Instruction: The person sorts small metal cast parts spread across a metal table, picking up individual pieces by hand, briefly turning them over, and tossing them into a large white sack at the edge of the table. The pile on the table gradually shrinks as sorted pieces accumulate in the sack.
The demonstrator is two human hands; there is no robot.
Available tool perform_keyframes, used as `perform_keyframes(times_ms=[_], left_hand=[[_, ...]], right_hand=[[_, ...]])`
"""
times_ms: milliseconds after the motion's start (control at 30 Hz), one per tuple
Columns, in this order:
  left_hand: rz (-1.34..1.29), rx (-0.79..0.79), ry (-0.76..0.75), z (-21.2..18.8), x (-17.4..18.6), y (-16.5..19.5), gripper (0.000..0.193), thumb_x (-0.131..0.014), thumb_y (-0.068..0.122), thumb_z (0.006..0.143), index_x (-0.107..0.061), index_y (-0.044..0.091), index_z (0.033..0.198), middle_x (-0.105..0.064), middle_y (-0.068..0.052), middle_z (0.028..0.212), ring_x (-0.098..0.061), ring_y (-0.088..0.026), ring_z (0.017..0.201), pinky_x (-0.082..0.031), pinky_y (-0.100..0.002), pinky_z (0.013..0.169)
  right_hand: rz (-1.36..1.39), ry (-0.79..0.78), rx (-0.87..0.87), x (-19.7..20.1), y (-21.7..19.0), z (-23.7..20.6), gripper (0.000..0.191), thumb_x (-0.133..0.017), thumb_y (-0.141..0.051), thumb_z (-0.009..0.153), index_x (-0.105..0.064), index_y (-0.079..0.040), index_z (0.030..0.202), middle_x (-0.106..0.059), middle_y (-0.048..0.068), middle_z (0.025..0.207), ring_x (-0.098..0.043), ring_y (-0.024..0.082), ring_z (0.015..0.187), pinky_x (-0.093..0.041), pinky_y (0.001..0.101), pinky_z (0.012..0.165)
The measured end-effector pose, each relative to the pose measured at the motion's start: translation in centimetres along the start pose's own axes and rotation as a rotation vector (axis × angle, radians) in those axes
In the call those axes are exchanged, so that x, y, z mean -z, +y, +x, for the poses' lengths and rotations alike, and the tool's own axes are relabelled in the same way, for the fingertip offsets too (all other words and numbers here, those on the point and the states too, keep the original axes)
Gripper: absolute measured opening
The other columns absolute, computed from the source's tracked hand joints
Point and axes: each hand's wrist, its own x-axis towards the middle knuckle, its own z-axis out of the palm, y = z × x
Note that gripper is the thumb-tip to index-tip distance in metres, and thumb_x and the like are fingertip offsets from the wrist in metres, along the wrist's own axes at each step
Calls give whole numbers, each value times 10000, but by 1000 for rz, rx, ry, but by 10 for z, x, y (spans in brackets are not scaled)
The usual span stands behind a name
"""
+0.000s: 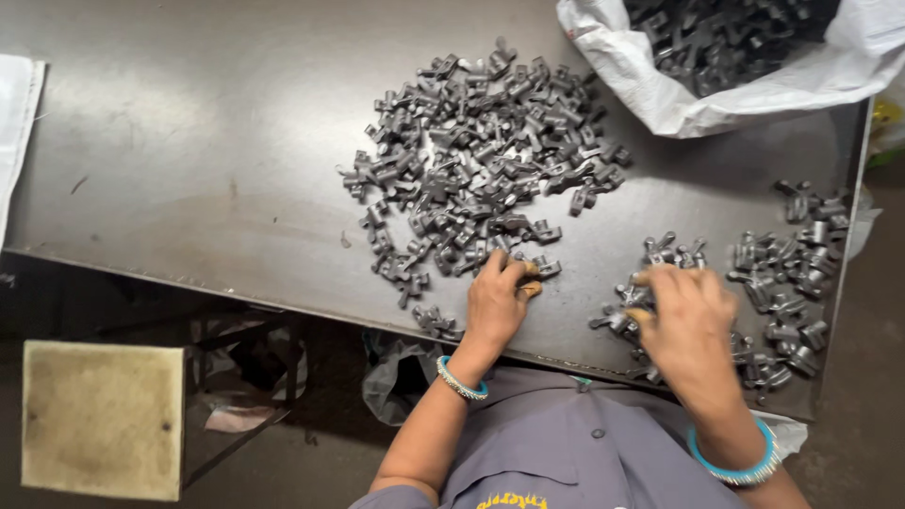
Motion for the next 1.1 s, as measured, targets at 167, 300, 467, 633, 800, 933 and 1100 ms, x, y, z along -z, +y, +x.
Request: perform_keyframes(times_ms=[167, 300, 467, 633, 800, 933, 1100], left_hand=[[-95, 221, -5, -4, 18, 4, 429, -813, 13, 699, -666, 99, 1093, -605, -92, 962, -646, -312, 797, -510, -447, 682], [-68, 171, 85, -7, 33, 0, 495, -782, -51, 666, -638, 54, 1127, -632, -106, 995, -648, -318, 855, -514, -419, 699], [-399, 343, -37, -2, 23, -18, 452, -786, -45, 780, -691, 50, 1212, -753, -66, 1107, -687, -140, 845, -560, -297, 687], [-1119, 351, -192, 1, 1, -31, 411, -739, -30, 822, -698, -3, 1230, -736, -39, 1152, -689, -86, 979, -598, -257, 851], [-1129, 451, -189, 0, -9, -33, 226, -803, 4, 849, -755, -41, 1064, -749, -71, 981, -685, -122, 827, -566, -263, 727], [-1160, 476, -161, -1, -9, -35, 204, -797, 13, 848, -752, -45, 1039, -754, -69, 960, -688, -122, 812, -564, -266, 705], [-1064, 377, -171, 2, 0, -27, 211, -828, 41, 864, -760, -30, 1051, -737, -62, 935, -665, -114, 805, -546, -262, 703]], right_hand=[[365, -63, 229, -58, -33, 36, 419, -840, -78, 678, -673, -82, 1061, -716, 86, 1051, -605, 327, 994, -498, 446, 893], [395, -118, 135, -93, -32, 41, 328, -829, -46, 743, -680, -81, 1032, -702, 97, 977, -636, 311, 962, -528, 412, 865], [879, -255, -114, -104, -2, 36, 301, -843, -68, 760, -663, -31, 999, -727, 61, 956, -710, 190, 874, -578, 318, 797], [1531, -497, -326, -103, 17, 26, 334, -775, -49, 827, -625, 3, 1121, -702, 41, 996, -682, 124, 908, -574, 262, 792], [1777, -702, -541, -95, 24, 26, 346, -735, -153, 891, -630, -2, 1184, -732, 105, 959, -685, 150, 789, -535, 267, 645], [1779, -735, -567, -94, 20, 27, 383, -731, -230, 915, -621, 14, 1188, -726, 100, 952, -694, 149, 793, -561, 268, 652], [1434, -823, -533, -90, 23, 46, 411, -761, -275, 905, -610, 8, 1163, -718, 196, 908, -605, 169, 668, -429, 234, 490]])
